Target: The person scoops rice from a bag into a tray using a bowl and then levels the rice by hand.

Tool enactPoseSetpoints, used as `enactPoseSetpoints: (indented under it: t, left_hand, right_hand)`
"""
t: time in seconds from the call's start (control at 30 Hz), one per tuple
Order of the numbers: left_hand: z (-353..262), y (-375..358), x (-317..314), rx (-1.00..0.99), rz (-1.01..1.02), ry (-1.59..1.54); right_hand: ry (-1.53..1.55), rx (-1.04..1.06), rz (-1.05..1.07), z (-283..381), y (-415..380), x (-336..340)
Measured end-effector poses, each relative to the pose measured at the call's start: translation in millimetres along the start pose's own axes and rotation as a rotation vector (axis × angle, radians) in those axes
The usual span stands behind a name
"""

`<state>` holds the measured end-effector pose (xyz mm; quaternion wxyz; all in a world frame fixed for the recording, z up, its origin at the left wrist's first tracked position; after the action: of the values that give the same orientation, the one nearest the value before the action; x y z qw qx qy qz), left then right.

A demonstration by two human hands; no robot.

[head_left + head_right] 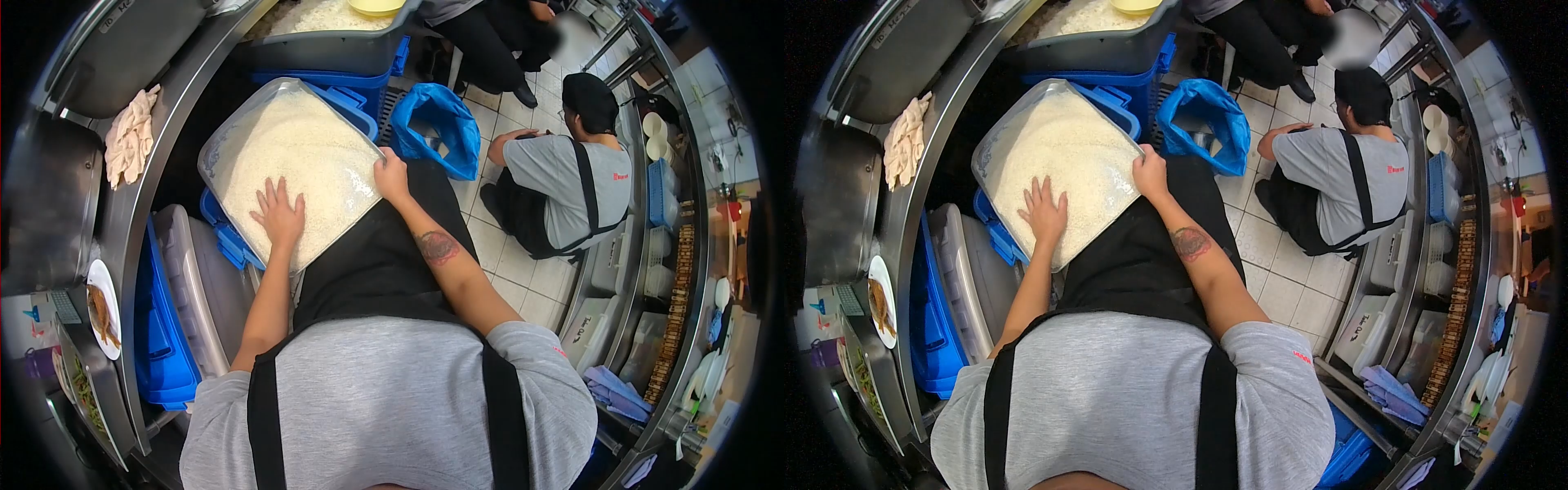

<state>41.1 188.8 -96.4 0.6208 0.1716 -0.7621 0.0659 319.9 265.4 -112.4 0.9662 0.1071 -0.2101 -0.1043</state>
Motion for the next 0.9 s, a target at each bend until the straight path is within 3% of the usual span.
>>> enactPoseSetpoints:
  t: [0.9]
  left_hand:
    - [-0.5,-0.4,1.0,-0.008,-0.015,-0.008]
  right_hand:
    - [-0.019,-0.015,0.022,1.4,0.3,0.4]
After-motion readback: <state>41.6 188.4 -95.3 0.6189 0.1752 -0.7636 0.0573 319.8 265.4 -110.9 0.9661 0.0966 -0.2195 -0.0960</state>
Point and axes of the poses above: each hand's wrist, its own y-axis towards the middle knuckle, its own x-axis out of the back of the hand, z = x × y, the point moved 9 cm from there along y, towards the middle knuckle, and after that the axes turned 6 degrees about x, right-handed, at the moved point
